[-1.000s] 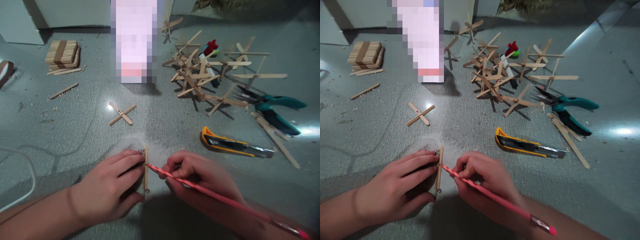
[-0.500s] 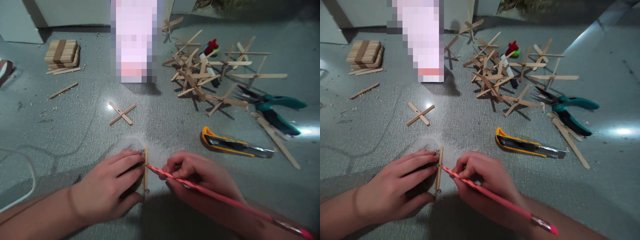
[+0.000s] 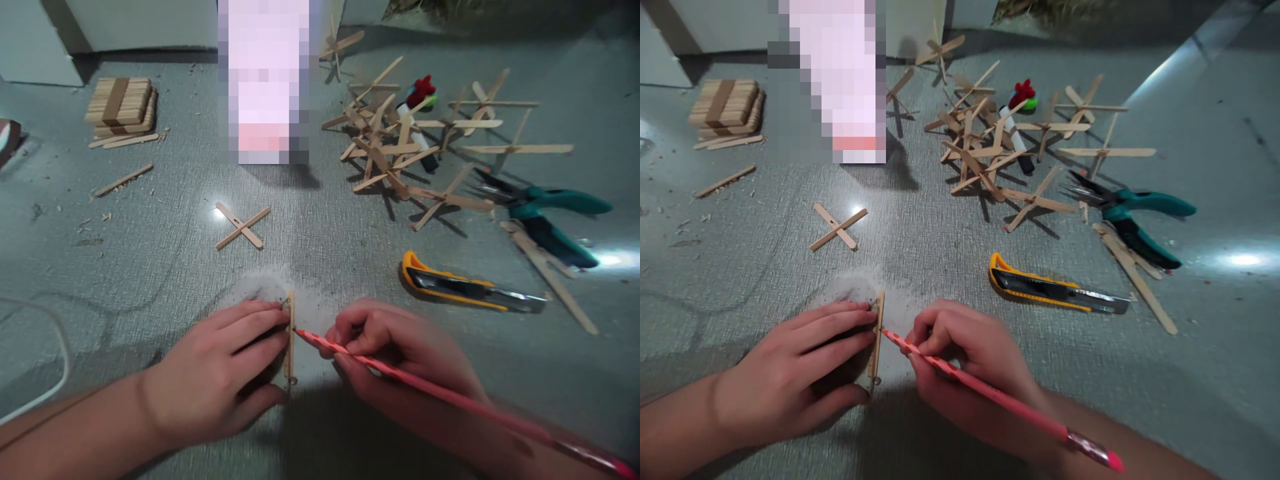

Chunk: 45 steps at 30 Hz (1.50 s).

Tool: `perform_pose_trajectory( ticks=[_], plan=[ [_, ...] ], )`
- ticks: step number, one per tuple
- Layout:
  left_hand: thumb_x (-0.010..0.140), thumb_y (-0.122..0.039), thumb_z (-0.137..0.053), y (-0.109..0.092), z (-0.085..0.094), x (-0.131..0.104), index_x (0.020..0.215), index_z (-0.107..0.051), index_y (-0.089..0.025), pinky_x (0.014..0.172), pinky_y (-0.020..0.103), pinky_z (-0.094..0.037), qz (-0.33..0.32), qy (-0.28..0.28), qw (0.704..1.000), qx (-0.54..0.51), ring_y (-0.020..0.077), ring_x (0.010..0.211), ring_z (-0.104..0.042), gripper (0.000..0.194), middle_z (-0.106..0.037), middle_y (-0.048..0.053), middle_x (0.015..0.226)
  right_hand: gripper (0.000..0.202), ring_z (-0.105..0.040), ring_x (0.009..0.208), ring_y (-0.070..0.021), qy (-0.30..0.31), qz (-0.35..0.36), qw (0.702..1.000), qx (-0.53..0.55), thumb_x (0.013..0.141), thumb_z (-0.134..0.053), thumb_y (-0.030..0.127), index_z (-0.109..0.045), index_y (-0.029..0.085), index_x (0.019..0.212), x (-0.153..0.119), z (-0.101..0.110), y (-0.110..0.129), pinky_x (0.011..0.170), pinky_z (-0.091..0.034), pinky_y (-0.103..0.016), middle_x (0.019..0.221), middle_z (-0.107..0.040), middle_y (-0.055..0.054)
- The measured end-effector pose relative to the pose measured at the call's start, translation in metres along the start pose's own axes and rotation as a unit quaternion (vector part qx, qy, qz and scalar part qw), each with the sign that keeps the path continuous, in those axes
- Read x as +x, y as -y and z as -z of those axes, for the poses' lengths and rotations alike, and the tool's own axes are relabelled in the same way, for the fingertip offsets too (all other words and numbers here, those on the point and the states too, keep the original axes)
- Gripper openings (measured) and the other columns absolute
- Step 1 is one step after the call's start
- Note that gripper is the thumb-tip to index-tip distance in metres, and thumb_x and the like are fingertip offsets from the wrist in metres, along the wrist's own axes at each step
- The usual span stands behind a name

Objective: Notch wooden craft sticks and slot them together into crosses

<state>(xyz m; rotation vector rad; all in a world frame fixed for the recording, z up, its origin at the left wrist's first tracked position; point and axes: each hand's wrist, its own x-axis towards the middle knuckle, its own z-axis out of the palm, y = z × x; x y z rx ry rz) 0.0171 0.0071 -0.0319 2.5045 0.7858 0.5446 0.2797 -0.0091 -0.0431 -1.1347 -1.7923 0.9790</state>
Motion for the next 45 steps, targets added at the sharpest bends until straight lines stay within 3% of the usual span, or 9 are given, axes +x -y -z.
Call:
perform_pose_trajectory(
  ticks=[12,27,45],
  plan=[
    [0.103,-0.038,-0.070,-0.0014,0.0015,0.0014,0.121,-0.072,-0.010,0.117,0.040,-0.060,0.006,-0.009,1.000,0.001,0.0281,0.130,-0.072,0.034,-0.076,0.018,0.134,0.025,-0.074,0.067,-0.0082,0.008,0.000,1.000,0.010,0.086,-0.070,0.008,-0.056,0.025,0.076,0.0014,0.0027,-0.0003,0.060,-0.054,-0.016,0.081,-0.076,0.006],
    [0.101,-0.037,-0.073,0.0008,-0.0005,-0.0005,0.125,-0.070,-0.009,0.118,0.043,-0.060,0.004,-0.004,1.000,-0.007,0.0290,0.133,-0.071,0.036,-0.075,0.019,0.136,0.026,-0.074,0.066,-0.0122,0.006,-0.013,1.000,0.009,0.087,-0.070,0.008,-0.055,0.025,0.074,0.0013,0.0020,0.0015,0.058,-0.055,-0.021,0.080,-0.076,0.002],
    [0.101,-0.036,-0.072,0.0005,-0.0003,-0.0001,0.123,-0.070,-0.010,0.116,0.043,-0.061,0.005,-0.001,1.000,-0.009,0.0295,0.132,-0.072,0.034,-0.075,0.018,0.136,0.024,-0.074,0.065,-0.0095,0.002,0.009,1.000,0.002,0.088,-0.071,0.010,-0.057,0.025,0.077,0.0036,0.0030,0.0007,0.061,-0.056,-0.018,0.080,-0.075,0.005]
  ],
)
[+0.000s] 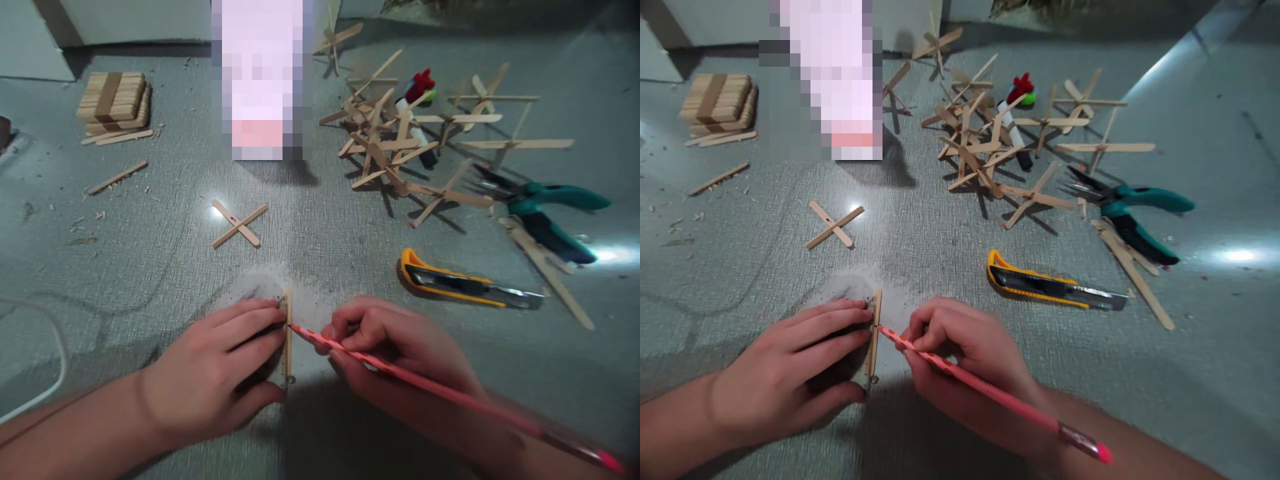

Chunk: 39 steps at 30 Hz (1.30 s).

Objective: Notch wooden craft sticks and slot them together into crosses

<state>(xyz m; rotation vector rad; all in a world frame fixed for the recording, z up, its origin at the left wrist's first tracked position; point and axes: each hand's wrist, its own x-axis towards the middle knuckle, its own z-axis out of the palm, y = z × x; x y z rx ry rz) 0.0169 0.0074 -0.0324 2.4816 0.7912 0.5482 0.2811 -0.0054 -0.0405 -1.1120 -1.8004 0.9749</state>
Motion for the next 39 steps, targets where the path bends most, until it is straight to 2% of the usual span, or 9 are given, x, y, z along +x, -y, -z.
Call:
perform_pose_trajectory(
  ticks=[15,21,30,39],
  plan=[
    [0.097,-0.037,-0.080,0.0004,-0.0005,-0.0006,0.119,-0.071,-0.011,0.118,0.042,-0.060,0.009,-0.003,1.000,-0.008,0.0283,0.133,-0.072,0.035,-0.076,0.018,0.135,0.026,-0.074,0.065,-0.0139,0.005,-0.009,1.000,-0.003,0.087,-0.070,0.009,-0.056,0.027,0.075,-0.0007,0.0006,0.0007,0.057,-0.056,-0.023,0.079,-0.076,0.002],
    [0.100,-0.037,-0.075,0.0000,-0.0003,0.0005,0.116,-0.072,-0.012,0.116,0.042,-0.061,0.007,-0.001,1.000,-0.004,0.0290,0.131,-0.072,0.031,-0.076,0.017,0.136,0.025,-0.074,0.065,-0.0120,0.003,-0.002,1.000,-0.002,0.087,-0.071,0.009,-0.056,0.026,0.076,-0.0009,0.0000,-0.0002,0.059,-0.056,-0.021,0.079,-0.076,0.003],
    [0.094,-0.033,-0.082,0.0005,-0.0002,-0.0002,0.117,-0.072,-0.011,0.117,0.041,-0.061,0.010,0.001,1.000,-0.013,0.0289,0.132,-0.071,0.034,-0.076,0.018,0.136,0.025,-0.074,0.062,-0.0128,-0.002,-0.004,1.000,-0.012,0.087,-0.071,0.010,-0.057,0.026,0.074,0.0012,0.0011,0.0015,0.057,-0.056,-0.021,0.077,-0.076,0.002],
    [0.099,-0.037,-0.076,0.0002,-0.0016,-0.0007,0.119,-0.071,-0.011,0.117,0.041,-0.061,0.007,-0.003,1.000,-0.001,0.0288,0.131,-0.072,0.033,-0.076,0.017,0.135,0.024,-0.074,0.064,-0.0103,-0.002,-0.004,1.000,-0.007,0.087,-0.071,0.010,-0.058,0.026,0.076,-0.0005,0.0007,0.0011,0.059,-0.056,-0.019,0.079,-0.075,0.004]
  ],
)
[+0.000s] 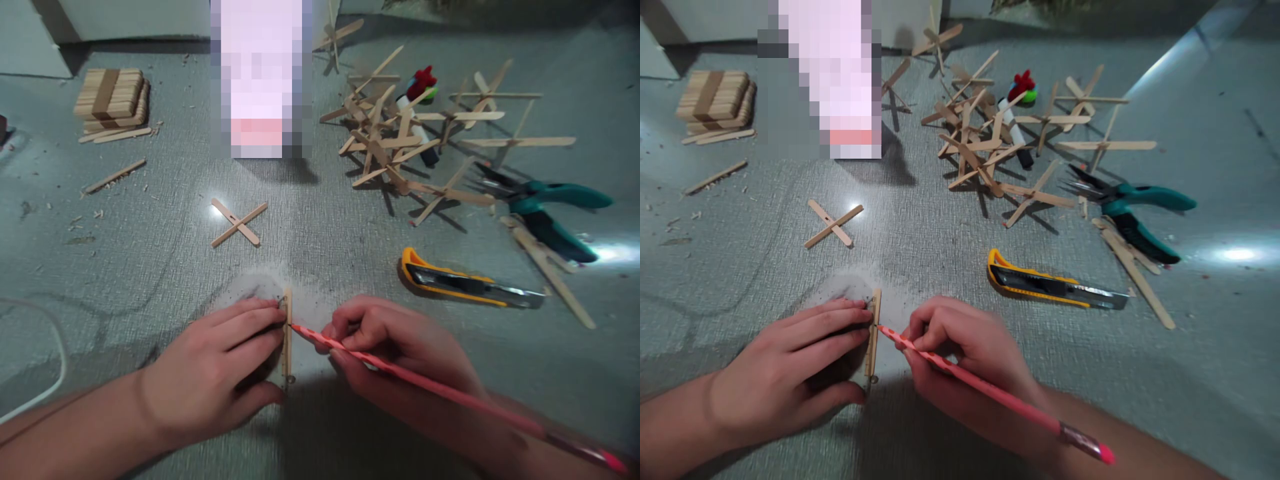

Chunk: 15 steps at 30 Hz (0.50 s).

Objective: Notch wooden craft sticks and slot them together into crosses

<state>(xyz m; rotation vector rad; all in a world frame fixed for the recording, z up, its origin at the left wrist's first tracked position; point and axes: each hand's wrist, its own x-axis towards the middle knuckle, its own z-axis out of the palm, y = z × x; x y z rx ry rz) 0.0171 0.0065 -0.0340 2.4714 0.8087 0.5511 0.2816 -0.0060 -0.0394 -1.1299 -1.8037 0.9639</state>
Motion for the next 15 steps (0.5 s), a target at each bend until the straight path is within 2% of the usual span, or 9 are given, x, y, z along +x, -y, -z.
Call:
perform_pose_trajectory(
  ticks=[5,15],
  plan=[
    [0.101,-0.036,-0.074,0.0007,0.0007,0.0002,0.120,-0.071,-0.011,0.118,0.040,-0.059,-0.005,-0.003,1.000,-0.001,0.0282,0.132,-0.072,0.032,-0.076,0.017,0.135,0.025,-0.073,0.064,-0.0122,0.000,0.001,1.000,-0.007,0.087,-0.071,0.009,-0.056,0.026,0.075,0.0004,-0.0005,0.0002,0.057,-0.055,-0.021,0.079,-0.075,0.003],
    [0.102,-0.034,-0.071,-0.0012,0.0006,0.0011,0.120,-0.071,-0.009,0.118,0.040,-0.059,-0.007,0.001,1.000,0.000,0.0282,0.133,-0.071,0.031,-0.075,0.017,0.136,0.026,-0.071,0.064,-0.0079,-0.005,0.010,1.000,-0.026,0.088,-0.071,0.009,-0.054,0.026,0.077,-0.0035,-0.0031,-0.0025,0.057,-0.051,-0.017,0.080,-0.074,0.006]
  ],
)
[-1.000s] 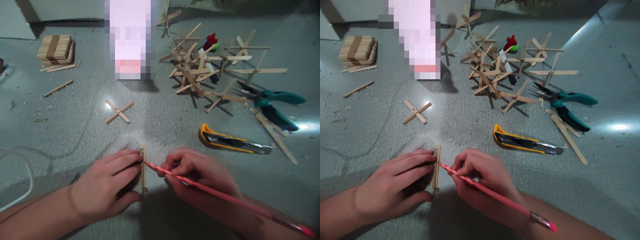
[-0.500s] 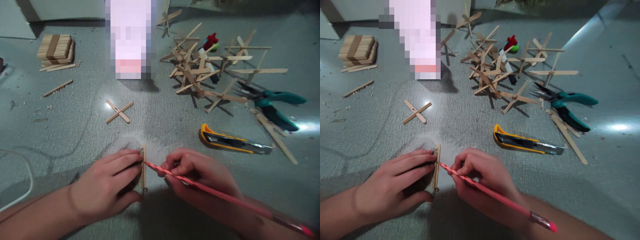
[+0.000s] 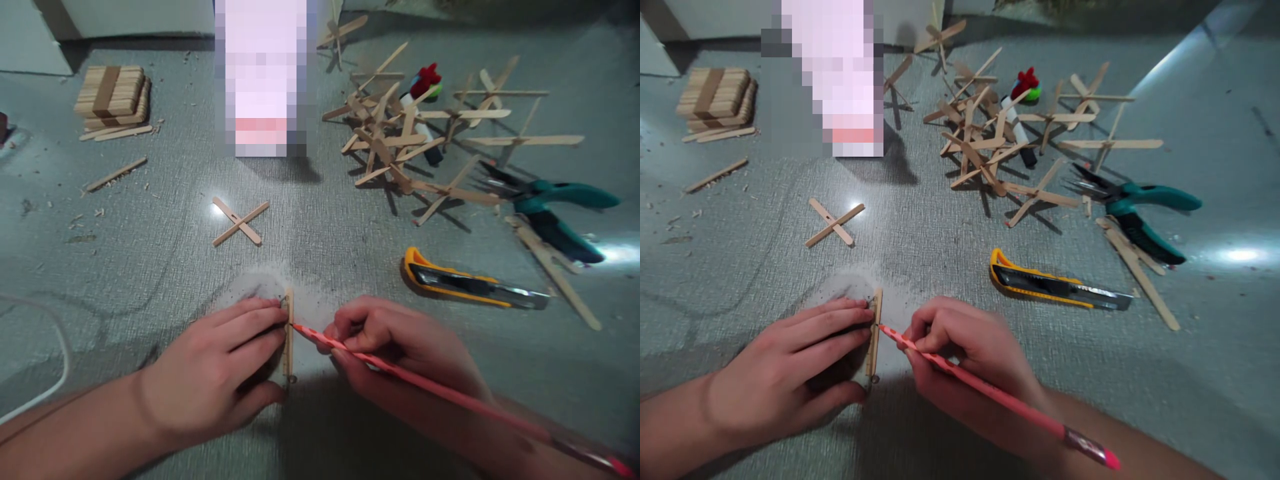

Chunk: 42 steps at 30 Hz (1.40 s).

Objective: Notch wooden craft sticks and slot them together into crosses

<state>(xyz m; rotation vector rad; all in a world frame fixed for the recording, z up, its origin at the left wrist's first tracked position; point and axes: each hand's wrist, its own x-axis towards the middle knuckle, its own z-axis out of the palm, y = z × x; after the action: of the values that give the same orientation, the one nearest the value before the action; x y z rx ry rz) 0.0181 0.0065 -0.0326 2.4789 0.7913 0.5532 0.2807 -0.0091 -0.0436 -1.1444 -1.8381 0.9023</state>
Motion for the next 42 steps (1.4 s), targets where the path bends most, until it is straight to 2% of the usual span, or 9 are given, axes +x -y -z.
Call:
perform_pose_trajectory(
  ticks=[12,22,31,42],
  plan=[
    [0.103,-0.034,-0.070,0.000,0.000,0.000,0.121,-0.071,-0.009,0.117,0.040,-0.060,-0.001,-0.002,1.000,0.002,0.0284,0.132,-0.071,0.031,-0.076,0.016,0.135,0.029,-0.069,0.060,-0.0087,0.021,0.023,0.999,0.012,0.088,-0.068,0.006,-0.052,0.025,0.075,0.003,0.002,0.000,0.054,-0.050,-0.019,0.076,-0.073,0.005],
    [0.102,-0.028,-0.069,0.000,0.000,0.001,0.121,-0.073,-0.008,0.119,0.040,-0.058,0.002,-0.002,1.000,-0.001,0.0281,0.133,-0.070,0.028,-0.075,0.017,0.136,0.027,-0.071,0.062,-0.0083,-0.001,-0.001,1.000,0.008,0.088,-0.071,0.009,-0.054,0.025,0.075,0.001,0.000,-0.001,0.056,-0.051,-0.018,0.079,-0.074,0.006],
    [0.100,-0.027,-0.070,-0.002,0.001,0.000,0.122,-0.072,-0.008,0.118,0.041,-0.059,0.004,0.005,1.000,0.003,0.0287,0.134,-0.070,0.029,-0.075,0.016,0.137,0.032,-0.069,0.059,-0.0087,0.031,0.017,0.999,0.010,0.086,-0.068,0.003,-0.049,0.025,0.073,0.004,0.002,0.001,0.054,-0.049,-0.019,0.075,-0.072,0.006],
    [0.100,-0.025,-0.068,-0.004,0.002,-0.002,0.127,-0.071,-0.006,0.117,0.045,-0.061,-0.004,0.019,0.999,0.036,0.0315,0.136,-0.069,0.032,-0.074,0.017,0.140,0.031,-0.070,0.067,-0.0079,0.012,-0.026,0.999,0.023,0.086,-0.072,0.005,-0.051,0.025,0.076,-0.005,-0.001,-0.006,0.060,-0.050,-0.019,0.084,-0.073,0.007]
  ],
)
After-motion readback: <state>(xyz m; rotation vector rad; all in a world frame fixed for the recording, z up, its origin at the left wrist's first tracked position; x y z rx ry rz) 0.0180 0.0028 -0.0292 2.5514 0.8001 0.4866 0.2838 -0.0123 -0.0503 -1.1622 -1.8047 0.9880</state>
